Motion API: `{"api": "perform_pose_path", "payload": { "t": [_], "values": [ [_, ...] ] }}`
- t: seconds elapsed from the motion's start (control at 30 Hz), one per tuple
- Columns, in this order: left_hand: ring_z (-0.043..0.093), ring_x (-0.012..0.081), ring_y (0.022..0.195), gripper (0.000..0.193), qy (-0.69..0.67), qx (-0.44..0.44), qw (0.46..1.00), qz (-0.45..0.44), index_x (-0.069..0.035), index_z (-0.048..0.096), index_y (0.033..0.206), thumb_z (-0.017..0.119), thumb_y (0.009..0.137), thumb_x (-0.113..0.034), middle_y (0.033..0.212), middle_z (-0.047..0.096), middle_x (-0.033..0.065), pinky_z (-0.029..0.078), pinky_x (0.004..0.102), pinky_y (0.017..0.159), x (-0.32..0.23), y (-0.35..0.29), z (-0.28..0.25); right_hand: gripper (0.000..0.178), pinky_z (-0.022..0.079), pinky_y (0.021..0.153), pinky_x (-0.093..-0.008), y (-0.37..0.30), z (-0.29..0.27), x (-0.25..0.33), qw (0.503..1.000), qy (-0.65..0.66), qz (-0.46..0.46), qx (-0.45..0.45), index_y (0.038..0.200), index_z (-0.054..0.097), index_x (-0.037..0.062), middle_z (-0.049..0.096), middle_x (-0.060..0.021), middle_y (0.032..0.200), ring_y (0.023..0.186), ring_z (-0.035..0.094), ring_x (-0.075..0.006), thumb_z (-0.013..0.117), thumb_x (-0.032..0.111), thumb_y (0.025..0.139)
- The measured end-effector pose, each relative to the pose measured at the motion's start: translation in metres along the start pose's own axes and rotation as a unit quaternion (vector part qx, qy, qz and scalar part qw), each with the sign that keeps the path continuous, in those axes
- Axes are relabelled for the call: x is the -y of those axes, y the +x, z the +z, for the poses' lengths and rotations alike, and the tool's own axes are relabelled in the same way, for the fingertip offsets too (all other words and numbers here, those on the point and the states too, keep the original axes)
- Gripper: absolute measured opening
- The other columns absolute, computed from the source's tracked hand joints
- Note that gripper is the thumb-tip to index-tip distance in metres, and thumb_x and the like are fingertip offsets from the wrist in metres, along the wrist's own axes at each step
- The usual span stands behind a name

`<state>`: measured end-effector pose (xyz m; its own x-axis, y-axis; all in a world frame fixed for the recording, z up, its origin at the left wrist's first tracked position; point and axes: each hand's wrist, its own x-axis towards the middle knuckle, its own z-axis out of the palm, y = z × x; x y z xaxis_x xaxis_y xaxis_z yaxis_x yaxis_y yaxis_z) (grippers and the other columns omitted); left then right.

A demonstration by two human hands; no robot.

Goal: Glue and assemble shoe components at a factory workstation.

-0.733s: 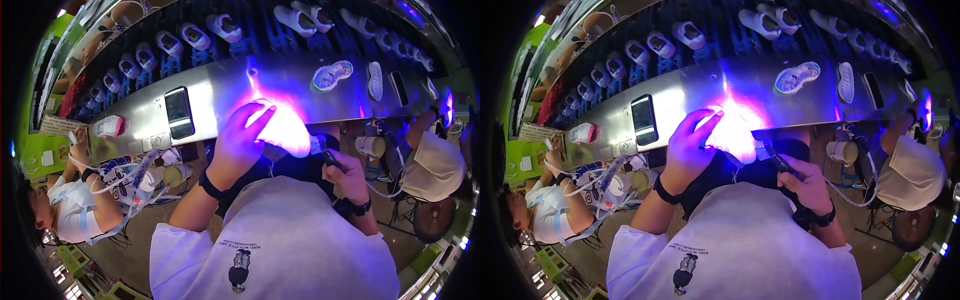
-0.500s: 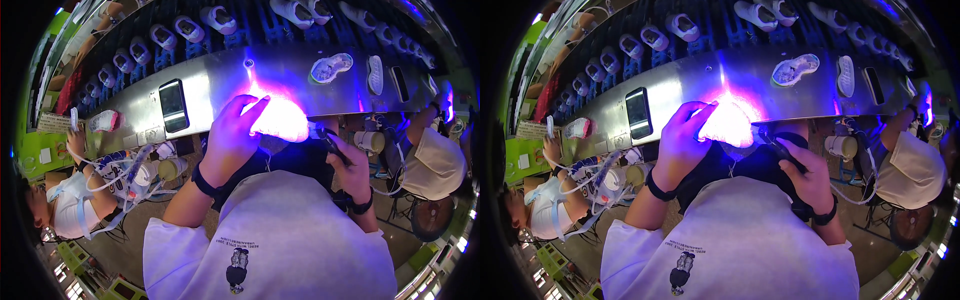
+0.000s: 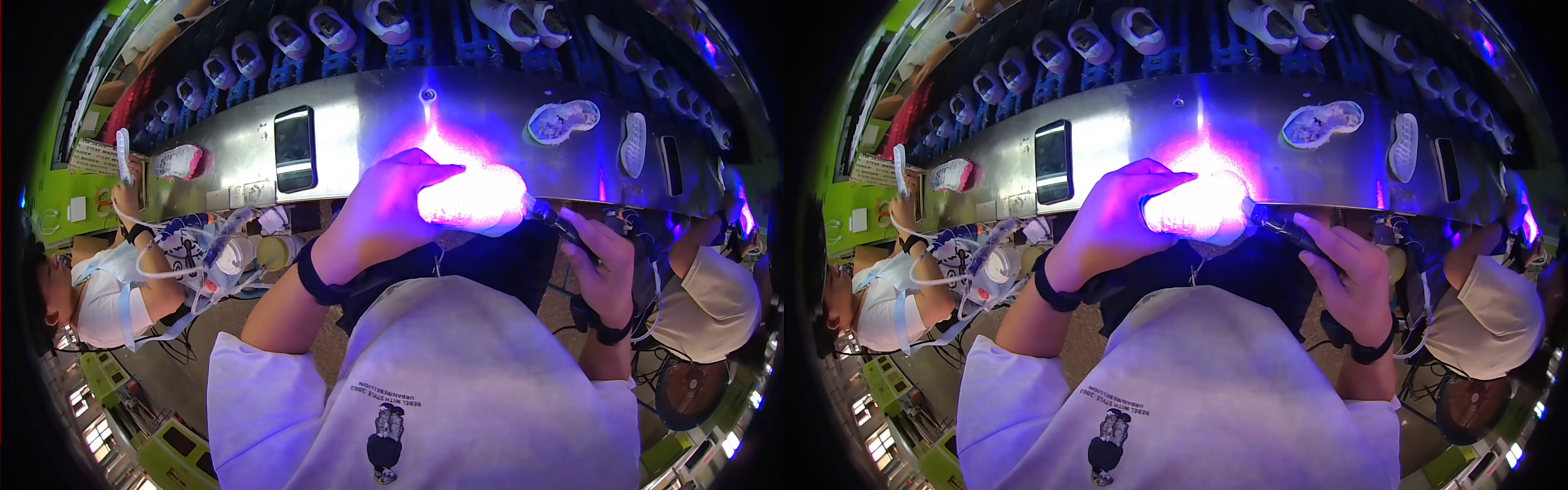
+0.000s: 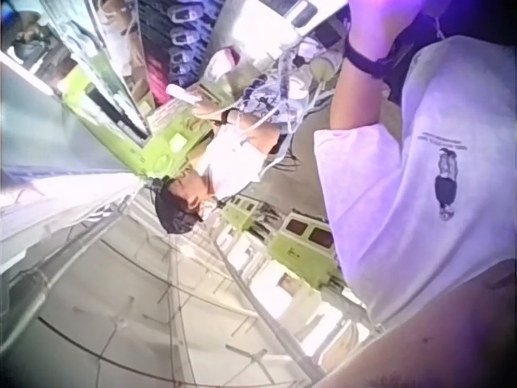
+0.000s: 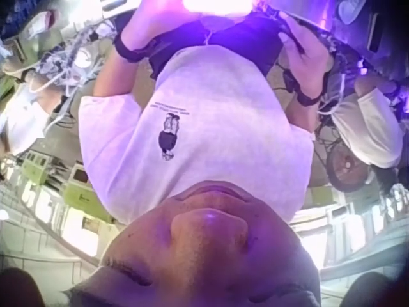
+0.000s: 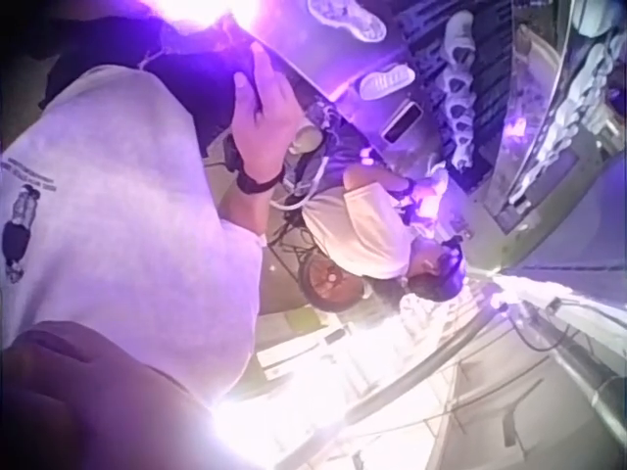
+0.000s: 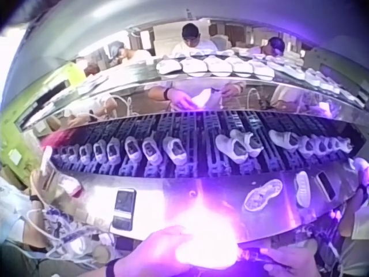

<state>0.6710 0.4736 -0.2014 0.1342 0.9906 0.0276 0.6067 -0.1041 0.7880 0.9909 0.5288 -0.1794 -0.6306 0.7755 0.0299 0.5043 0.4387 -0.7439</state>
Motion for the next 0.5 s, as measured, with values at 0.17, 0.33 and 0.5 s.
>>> {"api": "perform_pose_path", "payload": {
  "t": [0.17, 0.33, 0.5],
  "values": [
    [0.069, 0.0263, 0.103, 0.065, -0.042, 0.048, 0.998, -0.028, -0.008, 0.071, 0.127, 0.088, 0.064, -0.012, 0.110, 0.072, 0.0124, 0.055, 0.0360, 0.095, -0.003, 0.004, 0.004, 0.047, 0.050, 0.074, -0.0294, 0.003, 0.015, -0.009, 0.995, 0.075, 0.014, -0.061, 0.131, 0.068, 0.0071, 0.067, -0.0098, 0.087, 0.076, 0.062, -0.0178, 0.074, 0.000, 0.085],
    [0.064, 0.0204, 0.119, 0.078, -0.196, 0.073, 0.975, -0.077, 0.000, 0.064, 0.134, 0.092, 0.061, -0.009, 0.127, 0.069, 0.0119, 0.049, 0.0341, 0.106, 0.005, 0.001, 0.018, 0.046, 0.051, 0.080, -0.0277, -0.002, 0.016, -0.023, 0.973, 0.191, 0.129, -0.020, 0.135, 0.065, 0.0038, 0.072, -0.0061, 0.096, 0.083, 0.063, -0.0127, 0.070, 0.000, 0.090],
    [0.061, 0.0227, 0.126, 0.084, -0.198, 0.064, 0.971, -0.116, 0.005, 0.060, 0.135, 0.096, 0.061, -0.012, 0.135, 0.064, 0.0157, 0.045, 0.0355, 0.111, -0.004, -0.011, 0.017, 0.046, 0.052, 0.080, -0.0265, 0.023, 0.005, 0.001, 0.967, 0.210, 0.148, -0.009, 0.137, 0.063, 0.0032, 0.071, -0.0053, 0.100, 0.083, 0.063, -0.0113, 0.069, 0.001, 0.092]
  ]
}}
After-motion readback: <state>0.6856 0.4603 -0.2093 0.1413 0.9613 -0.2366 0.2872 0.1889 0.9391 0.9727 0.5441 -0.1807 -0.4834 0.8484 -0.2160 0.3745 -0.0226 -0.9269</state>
